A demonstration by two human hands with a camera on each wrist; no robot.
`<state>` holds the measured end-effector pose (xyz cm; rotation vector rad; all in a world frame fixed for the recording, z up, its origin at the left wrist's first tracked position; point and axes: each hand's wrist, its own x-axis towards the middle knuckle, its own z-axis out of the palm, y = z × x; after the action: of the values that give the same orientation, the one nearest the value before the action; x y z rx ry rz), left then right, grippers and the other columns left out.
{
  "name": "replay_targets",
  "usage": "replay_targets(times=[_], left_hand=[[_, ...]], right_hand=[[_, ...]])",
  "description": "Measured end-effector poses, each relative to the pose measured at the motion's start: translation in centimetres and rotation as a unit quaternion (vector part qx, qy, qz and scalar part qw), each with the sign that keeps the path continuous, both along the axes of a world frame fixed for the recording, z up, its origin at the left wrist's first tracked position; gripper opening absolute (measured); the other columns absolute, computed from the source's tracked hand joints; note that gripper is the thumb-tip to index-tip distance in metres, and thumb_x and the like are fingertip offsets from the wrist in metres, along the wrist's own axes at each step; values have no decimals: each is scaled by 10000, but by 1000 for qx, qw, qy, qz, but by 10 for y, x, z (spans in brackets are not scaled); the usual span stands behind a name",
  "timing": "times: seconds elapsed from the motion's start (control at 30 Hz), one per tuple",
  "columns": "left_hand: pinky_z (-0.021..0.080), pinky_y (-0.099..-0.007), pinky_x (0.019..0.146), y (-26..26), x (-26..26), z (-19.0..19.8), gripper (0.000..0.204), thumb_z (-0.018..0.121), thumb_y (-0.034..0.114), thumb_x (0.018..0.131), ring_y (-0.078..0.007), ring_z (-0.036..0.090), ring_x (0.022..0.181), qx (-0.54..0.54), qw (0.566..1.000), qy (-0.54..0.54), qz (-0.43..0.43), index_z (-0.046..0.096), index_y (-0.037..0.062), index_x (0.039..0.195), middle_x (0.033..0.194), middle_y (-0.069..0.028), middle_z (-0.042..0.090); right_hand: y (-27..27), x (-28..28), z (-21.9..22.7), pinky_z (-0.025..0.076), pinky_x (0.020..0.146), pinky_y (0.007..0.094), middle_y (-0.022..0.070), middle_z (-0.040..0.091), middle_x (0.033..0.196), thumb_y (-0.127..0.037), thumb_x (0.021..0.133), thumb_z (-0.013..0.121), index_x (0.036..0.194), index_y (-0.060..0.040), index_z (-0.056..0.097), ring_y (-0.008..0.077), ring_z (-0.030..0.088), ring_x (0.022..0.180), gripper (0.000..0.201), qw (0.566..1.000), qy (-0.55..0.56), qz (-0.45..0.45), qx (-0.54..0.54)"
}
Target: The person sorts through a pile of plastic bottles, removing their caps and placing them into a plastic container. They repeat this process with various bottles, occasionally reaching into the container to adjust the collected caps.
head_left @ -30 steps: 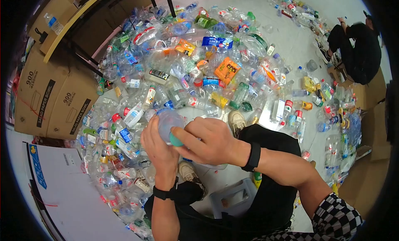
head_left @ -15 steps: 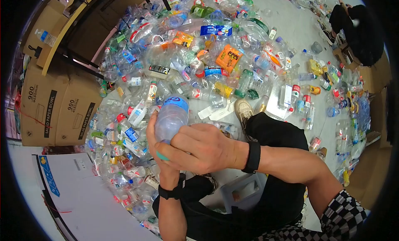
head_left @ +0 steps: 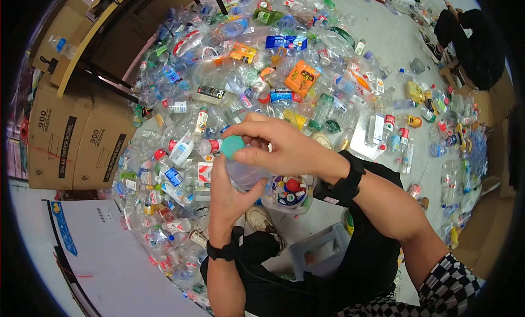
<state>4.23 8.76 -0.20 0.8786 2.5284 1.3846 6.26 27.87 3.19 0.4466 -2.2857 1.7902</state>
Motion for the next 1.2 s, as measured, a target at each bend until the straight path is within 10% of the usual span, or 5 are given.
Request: replay_targets(times=[0.4, 0.6, 0.8, 1.0, 1.2], left_hand=[[414, -355, 984, -19, 1, 15, 775, 781, 192, 707, -210, 541, 1135, 134, 875, -423, -193, 394, -8, 1348, 1234, -112, 541], [394, -362, 1006, -28, 6, 31, 846, 797, 296, 684, -229, 525, 1169, 234, 785, -534, -210, 391, -33, 1348, 1258, -132, 531], [392, -352, 1003, -22, 6, 34, 837, 792, 293, 668, -226, 515, 1175, 228, 786, -536, -207, 409, -34, 1337, 1254, -127, 531], [402, -333, 1016, -22, -3, 14, 708, 752, 147, 719, -200, 535, 1166, 139, 876, -409, -214, 429, -18, 1327, 1254, -104, 559], [446, -328, 923, -37, -19, -3, 498, 595, 138, 890, -167, 537, 1115, 363, 884, -292, 40, 423, 59, 1351, 1251, -61, 542]], right_hand=[[14, -9, 2, 396, 553, 278, 12, 556, 684, -418, 856, 696, 849, 5, 665, 81, 482, 641, 425, 980, -189, 50, -36], [13, -2, 20, 385, 594, 232, -35, 544, 745, -338, 944, 596, 1106, -38, 651, 47, 459, 672, 346, 946, -272, 122, -128], [12, -4, 21, 384, 596, 221, -48, 542, 764, -336, 960, 561, 1157, -47, 634, 46, 457, 675, 358, 952, -257, 128, -107], [2, -6, 10, 390, 583, 217, -47, 546, 779, -342, 970, 544, 1113, -61, 642, 33, 460, 677, 329, 967, -220, 56, -115], [6, -12, 5, 410, 563, 203, -37, 525, 794, -348, 966, 550, 1127, -44, 583, 38, 486, 646, 345, 949, -225, -65, -213]])
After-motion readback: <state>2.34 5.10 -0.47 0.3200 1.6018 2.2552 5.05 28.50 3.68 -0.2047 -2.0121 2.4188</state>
